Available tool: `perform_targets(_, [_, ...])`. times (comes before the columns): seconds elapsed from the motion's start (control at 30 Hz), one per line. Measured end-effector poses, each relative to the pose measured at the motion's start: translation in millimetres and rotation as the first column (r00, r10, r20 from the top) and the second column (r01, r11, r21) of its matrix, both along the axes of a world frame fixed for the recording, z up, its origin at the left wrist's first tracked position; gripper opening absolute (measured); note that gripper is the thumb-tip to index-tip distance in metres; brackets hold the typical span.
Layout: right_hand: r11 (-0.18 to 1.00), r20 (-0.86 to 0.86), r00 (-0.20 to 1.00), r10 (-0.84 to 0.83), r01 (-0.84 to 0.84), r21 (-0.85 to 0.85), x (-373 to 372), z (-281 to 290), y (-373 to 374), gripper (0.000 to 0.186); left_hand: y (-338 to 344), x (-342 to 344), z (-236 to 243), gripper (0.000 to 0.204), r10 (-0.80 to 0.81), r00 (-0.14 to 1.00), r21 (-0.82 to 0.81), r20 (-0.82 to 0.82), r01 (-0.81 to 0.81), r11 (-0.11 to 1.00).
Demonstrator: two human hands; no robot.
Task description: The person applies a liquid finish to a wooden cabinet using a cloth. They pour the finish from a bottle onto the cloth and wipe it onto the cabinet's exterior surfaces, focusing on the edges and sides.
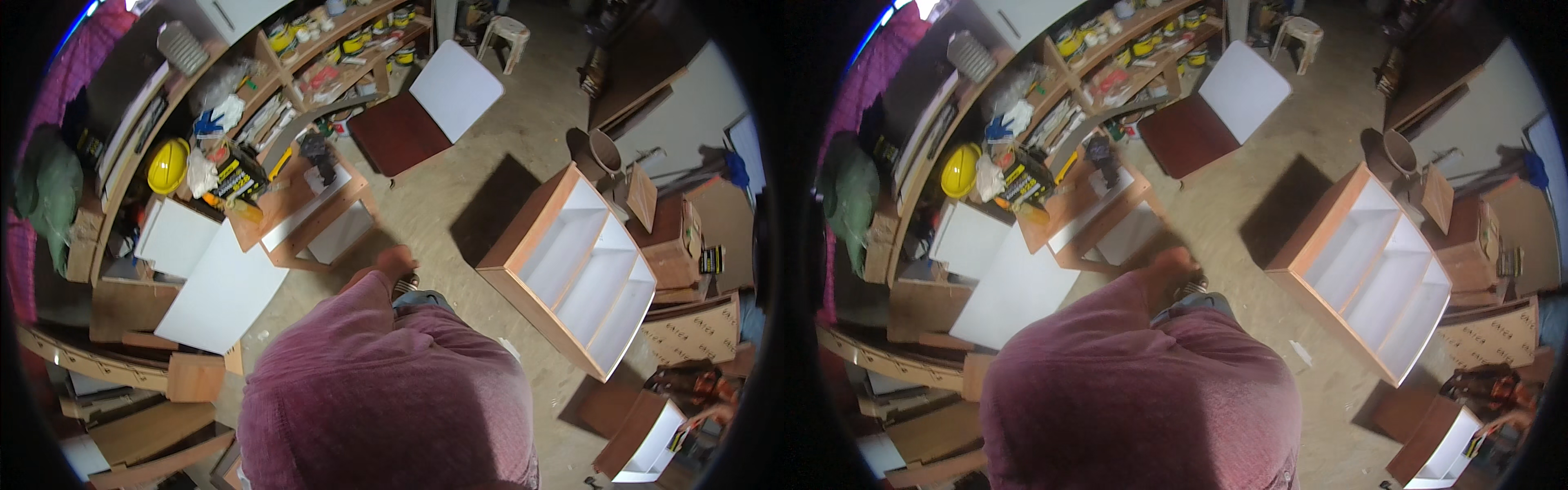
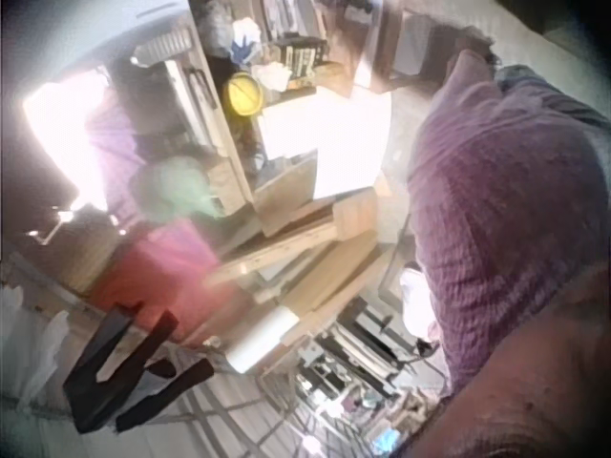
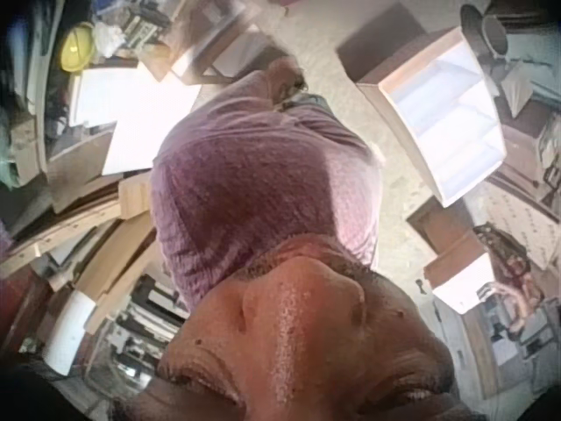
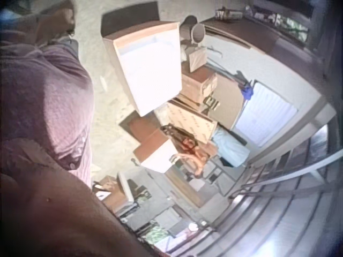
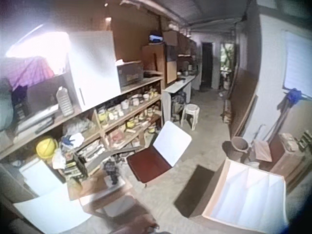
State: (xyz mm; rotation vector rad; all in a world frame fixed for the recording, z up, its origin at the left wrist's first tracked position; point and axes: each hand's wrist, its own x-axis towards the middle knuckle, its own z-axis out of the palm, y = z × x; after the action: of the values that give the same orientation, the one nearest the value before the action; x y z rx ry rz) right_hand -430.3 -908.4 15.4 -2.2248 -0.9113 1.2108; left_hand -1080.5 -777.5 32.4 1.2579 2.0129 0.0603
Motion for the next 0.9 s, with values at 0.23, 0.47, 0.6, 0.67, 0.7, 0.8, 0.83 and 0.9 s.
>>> perform_targets(0.23, [0.966, 0.088, 0.965, 0.247, -0.238, -0.101, -43.4, 15.0, 65.9, 0.072, 23.6, -22.4, -41.8, 0.032, 0.211, 0.918, -0.087, 0.336, -0.193, 0.977])
perform_targets(0.47, [0.927, 0.138, 0.917, 0.373, -0.365, -0.081, -47.9, -2.0, 112.0, 0.071, -16.8, -130.0, 0.7, 0.017, 0.442, 0.823, 0.708, 0.357, -0.547, 0.446])
perform_targets(0.6, [0.824, 0.209, 0.831, 0.516, -0.548, 0.145, -19.6, -57.4, 145.9, 0.071, -88.7, -337.9, 46.5, 0.020, 0.903, 0.382, 0.948, -0.195, -0.163, 0.273])
perform_targets(0.67, [0.609, 0.429, 0.721, 0.545, -0.692, 0.388, 32.8, -67.6, 151.5, 0.070, -114.9, -403.2, 89.5, 0.025, 0.976, 0.218, 0.928, -0.018, -0.360, 0.097])
perform_targets(0.7, [0.856, 0.226, 0.871, 0.436, -0.479, 0.192, -9.1, -52.3, 142.6, 0.060, -86.3, -409.8, 142.2, 0.027, 0.994, 0.065, 0.926, -0.093, -0.360, 0.110])
perform_targets(0.8, [0.979, -0.014, 0.990, 0.139, -0.139, -0.150, -99.7, 29.9, 180.3, 0.031, -124.4, -470.2, 180.8, 0.050, 0.952, -0.075, 0.702, -0.296, -0.693, 0.164])
perform_targets(0.83, [0.974, -0.004, 0.975, 0.223, -0.222, 0.052, -79.6, 14.0, 179.6, 0.044, -126.5, -477.0, 183.3, 0.054, 0.940, -0.017, 0.610, -0.340, -0.765, 0.207])
perform_targets(0.9, [0.938, 0.117, 0.932, 0.344, -0.346, -0.002, -104.3, 25.4, 174.4, 0.049, -129.0, -481.2, 189.5, 0.056, 0.917, 0.044, 0.489, -0.396, -0.835, 0.252])
